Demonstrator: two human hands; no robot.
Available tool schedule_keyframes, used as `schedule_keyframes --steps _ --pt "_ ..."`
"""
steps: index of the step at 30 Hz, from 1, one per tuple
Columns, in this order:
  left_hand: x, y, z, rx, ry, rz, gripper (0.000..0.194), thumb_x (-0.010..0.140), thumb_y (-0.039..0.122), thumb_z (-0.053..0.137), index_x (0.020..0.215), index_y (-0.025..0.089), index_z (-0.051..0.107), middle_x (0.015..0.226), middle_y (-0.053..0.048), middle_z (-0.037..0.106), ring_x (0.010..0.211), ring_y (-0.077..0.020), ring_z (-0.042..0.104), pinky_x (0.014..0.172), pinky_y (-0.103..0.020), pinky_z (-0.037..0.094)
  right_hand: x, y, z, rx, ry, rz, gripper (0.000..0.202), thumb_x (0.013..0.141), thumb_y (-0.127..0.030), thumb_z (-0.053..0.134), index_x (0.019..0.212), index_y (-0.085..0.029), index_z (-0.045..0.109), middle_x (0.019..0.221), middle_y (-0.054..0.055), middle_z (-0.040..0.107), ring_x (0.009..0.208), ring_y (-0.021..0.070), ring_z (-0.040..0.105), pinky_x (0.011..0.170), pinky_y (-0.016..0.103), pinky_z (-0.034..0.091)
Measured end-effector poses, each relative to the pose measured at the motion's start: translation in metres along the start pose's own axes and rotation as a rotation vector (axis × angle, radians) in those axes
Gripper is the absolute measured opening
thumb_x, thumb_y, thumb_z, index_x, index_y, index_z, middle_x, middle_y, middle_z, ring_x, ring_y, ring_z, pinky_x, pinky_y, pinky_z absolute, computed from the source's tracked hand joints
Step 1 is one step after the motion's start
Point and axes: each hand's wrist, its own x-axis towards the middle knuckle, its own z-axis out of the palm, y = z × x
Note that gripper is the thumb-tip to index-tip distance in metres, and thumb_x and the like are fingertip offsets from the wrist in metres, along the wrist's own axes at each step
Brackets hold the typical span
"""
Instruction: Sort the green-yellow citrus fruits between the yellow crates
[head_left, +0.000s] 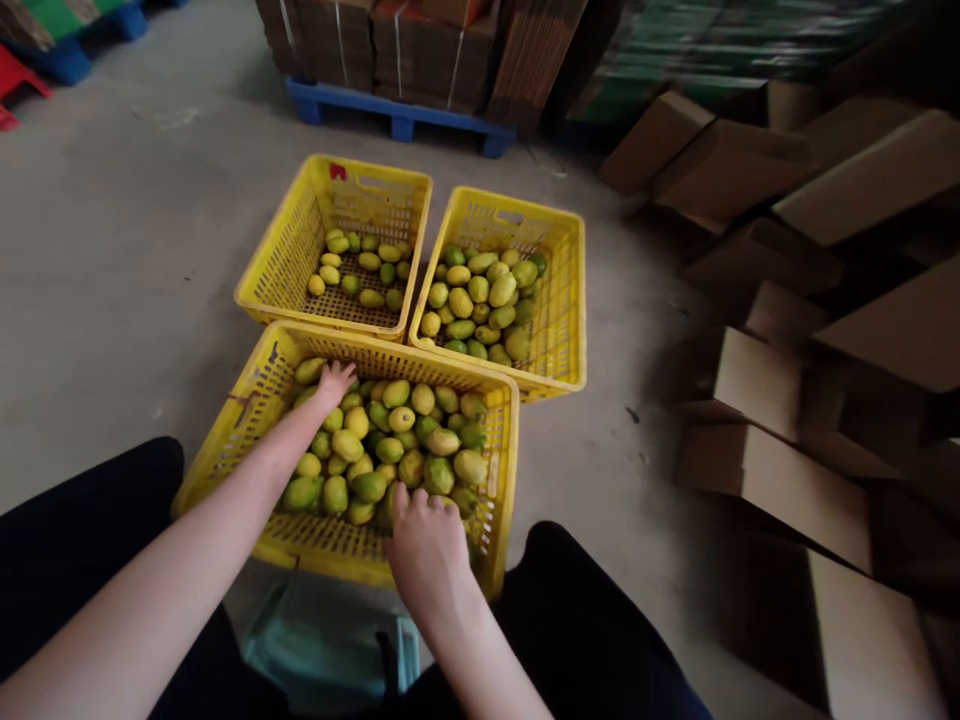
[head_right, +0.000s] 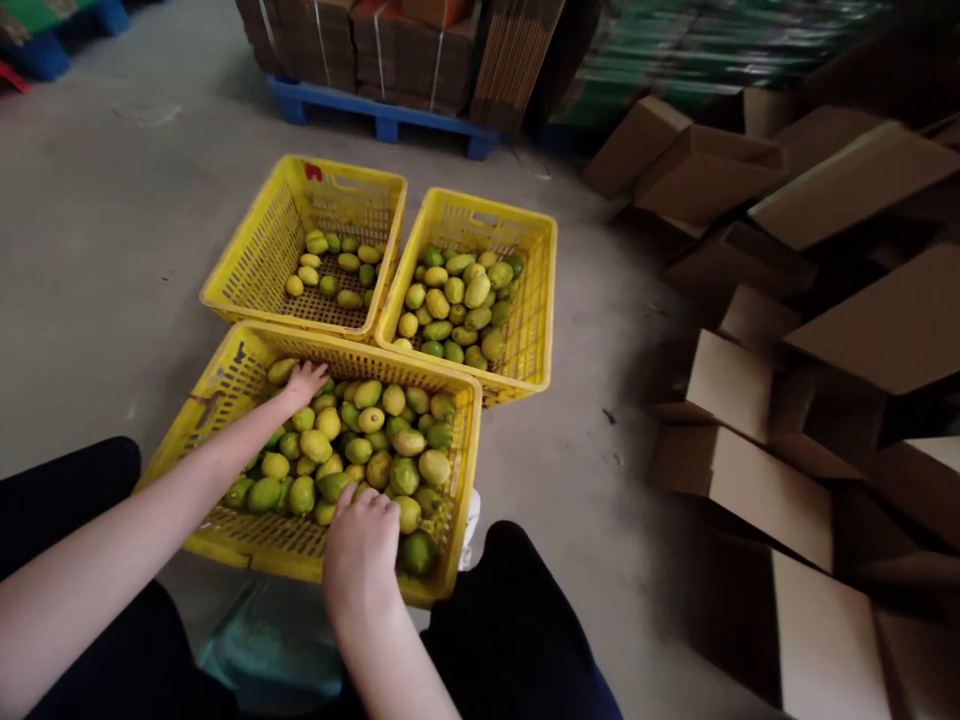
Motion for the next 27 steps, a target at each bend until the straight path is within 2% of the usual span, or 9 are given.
schedule_keyframes --steps 3,6,8,10,14,18,20,23,27 --pt "-0.001 -0.003 -0.006 -0.027 -0.017 0.051 0.041 0.079 0.019 0.068 0.119 0.025 0.067 0.152 -0.013 0.039 0.136 -0.0470 0.027 0.105 -0.061 0.027 0.001 -0.005 -0.008 0.060 -0.006 -0.032 0.048 0.088 -0.016 0.055 0.135 -0.008 0.054 0.115 0.024 0.069 0.106 0.0343 0.068 0.084 0.043 0.054" --pt "-0.013 -0.004 -0.021 -0.078 -0.031 0.122 0.058 0.064 0.019 0.081 0.120 0.021 0.066 0.149 -0.016 0.041 0.135 -0.0448 0.034 0.107 -0.054 0.033 -0.005 0.005 -0.023 0.144 -0.007 -0.040 0.048 0.087 -0.027 0.063 0.131 -0.009 0.056 0.116 0.023 0.069 0.107 0.0359 0.067 0.086 0.044 0.053" --pt "-0.024 -0.002 -0.034 -0.167 -0.027 0.138 0.065 0.063 0.027 0.083 0.124 0.016 0.064 0.144 -0.019 0.045 0.129 -0.0411 0.045 0.105 -0.047 0.038 -0.010 0.020 -0.034 0.214 0.074 0.009 0.048 0.087 -0.030 0.064 0.130 -0.012 0.056 0.116 0.022 0.068 0.108 0.0372 0.066 0.088 0.047 0.052" --pt "-0.040 0.006 -0.051 -0.279 -0.034 0.145 0.064 0.070 0.041 0.078 0.125 0.013 0.062 0.135 -0.019 0.054 0.119 -0.0357 0.055 0.102 -0.041 0.042 -0.013 0.037 -0.045 0.364 0.266 0.072 0.044 0.087 -0.030 0.064 0.128 -0.015 0.056 0.121 0.021 0.066 0.115 0.0377 0.061 0.095 0.052 0.048" --pt "-0.084 0.046 -0.107 -0.647 -0.095 0.221 0.061 0.080 0.062 0.060 0.123 0.019 0.064 0.123 -0.009 0.066 0.114 -0.0291 0.060 0.096 -0.037 0.047 -0.013 0.055 -0.059 1.187 0.681 -0.004 0.052 0.082 -0.047 0.066 0.127 -0.026 0.053 0.142 0.012 0.051 0.131 0.0324 0.049 0.100 0.050 0.048" --pt "-0.134 0.093 -0.182 -1.129 -0.280 0.372 0.065 0.089 0.070 0.041 0.117 0.016 0.066 0.105 -0.010 0.071 0.094 -0.0269 0.068 0.084 -0.041 0.054 -0.014 0.053 -0.064 1.860 0.614 -0.054 0.046 0.079 -0.060 0.061 0.111 -0.027 0.059 0.115 0.006 0.064 0.110 0.0272 0.062 0.079 0.041 0.059" --pt "-0.146 0.102 -0.205 -1.182 -0.216 0.391 0.061 0.091 0.065 0.041 0.119 0.017 0.064 0.102 -0.009 0.070 0.082 -0.0229 0.070 0.079 -0.040 0.055 -0.017 0.053 -0.062 2.035 0.554 -0.085 0.043 0.077 -0.059 0.061 0.102 -0.025 0.058 0.100 0.005 0.066 0.097 0.0265 0.067 0.073 0.040 0.060" --pt "-0.141 0.097 -0.196 -1.098 0.014 0.326 0.043 0.093 0.049 0.047 0.115 0.015 0.062 0.102 -0.008 0.069 0.078 -0.0180 0.070 0.079 -0.037 0.056 -0.021 0.064 -0.057 2.221 0.486 -0.085 0.042 0.075 -0.060 0.061 0.096 -0.024 0.055 0.089 0.005 0.067 0.086 0.0264 0.069 0.070 0.041 0.060" --pt "-0.120 0.096 -0.117 -0.637 0.058 0.065 0.029 0.091 0.028 0.043 0.101 0.012 0.065 0.093 -0.011 0.071 0.087 -0.0235 0.069 0.084 -0.040 0.054 -0.024 0.087 -0.049 2.249 0.578 -0.107 0.037 0.076 -0.056 0.063 0.096 -0.026 0.054 0.090 0.004 0.068 0.088 0.0251 0.069 0.074 0.042 0.060"
